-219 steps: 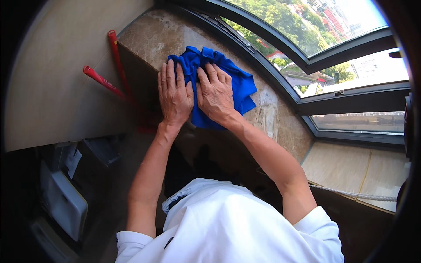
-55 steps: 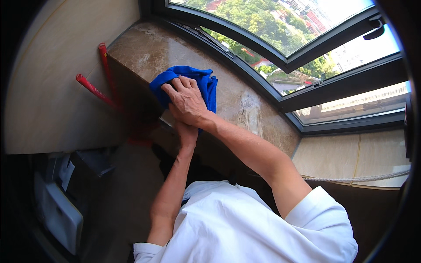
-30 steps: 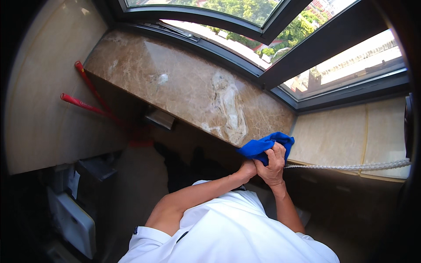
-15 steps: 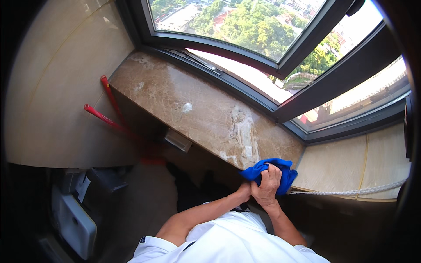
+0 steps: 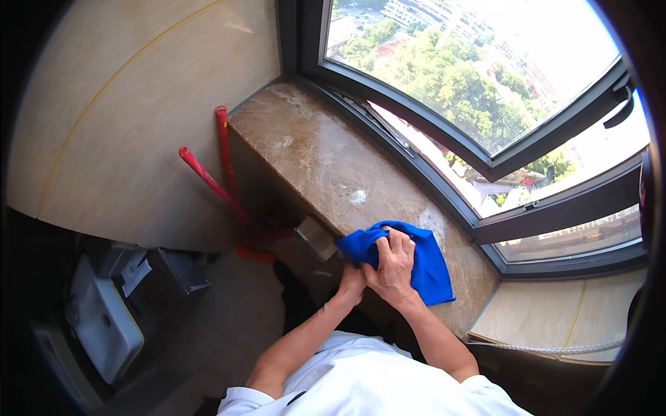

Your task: The person wipes the bathroom surfaces using a blue cloth. They clean the wall tiles, the toilet tank, the toilet seat lid, the toilet base, and the window sill. The person moves systematically around the toilet and window area to wipe down the fixtures.

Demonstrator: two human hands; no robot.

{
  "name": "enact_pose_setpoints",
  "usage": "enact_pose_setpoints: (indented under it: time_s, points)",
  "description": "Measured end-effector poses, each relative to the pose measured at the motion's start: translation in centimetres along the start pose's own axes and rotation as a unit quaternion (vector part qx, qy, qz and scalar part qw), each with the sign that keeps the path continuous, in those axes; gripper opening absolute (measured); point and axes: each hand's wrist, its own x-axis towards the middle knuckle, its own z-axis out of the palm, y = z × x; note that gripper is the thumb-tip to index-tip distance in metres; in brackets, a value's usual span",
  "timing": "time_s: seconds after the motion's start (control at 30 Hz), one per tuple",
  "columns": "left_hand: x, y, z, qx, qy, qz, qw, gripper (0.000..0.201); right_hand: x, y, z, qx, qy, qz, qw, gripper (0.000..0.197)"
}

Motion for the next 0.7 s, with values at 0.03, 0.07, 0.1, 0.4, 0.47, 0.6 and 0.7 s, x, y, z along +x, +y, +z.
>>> enact_pose_setpoints:
  time_s: [0.03, 0.07, 0.1, 0.4, 0.47, 0.6, 0.7]
  points:
    - [0.9, 0.1, -0.9, -0.019, 0.005, 0.037, 0.999, 0.044, 1.1, -0.4, 0.8, 0.011, -0.004, -0.007, 1.0, 0.054]
    - [1.8, 0.0, -1.8, -0.036, 0.007, 0.068, 0.997, 0.044, 2.0, -0.7, 1.3, 0.019, -0.009, -0.009, 1.0, 0.056]
    - [3.0, 0.2, -2.6, -0.052, 0.021, 0.088, 0.994, 0.047, 3.2, -1.1, 1.8, 0.016, -0.01, -0.023, 1.0, 0.06]
    - [8.4, 6.6, -8.3, -0.076, 0.095, 0.162, 0.979, 0.047, 12.7, -3.5, 7.9, 0.033, -0.036, -0.082, 0.995, 0.067]
    - [9.3, 8.4, -9.6, -0.047, 0.108, 0.167, 0.979, 0.046, 14.6, -4.3, 9.6, 0.033, -0.04, -0.088, 0.995, 0.066]
    - [11.5, 11.3, -11.6, -0.03, 0.097, 0.193, 0.976, 0.044, 18.7, -5.8, 12.3, 0.032, -0.043, -0.111, 0.992, 0.066]
    - [13.5, 12.9, -13.0, -0.053, 0.122, 0.209, 0.969, 0.045, 21.6, -7.0, 14.5, 0.031, -0.052, -0.125, 0.99, 0.065]
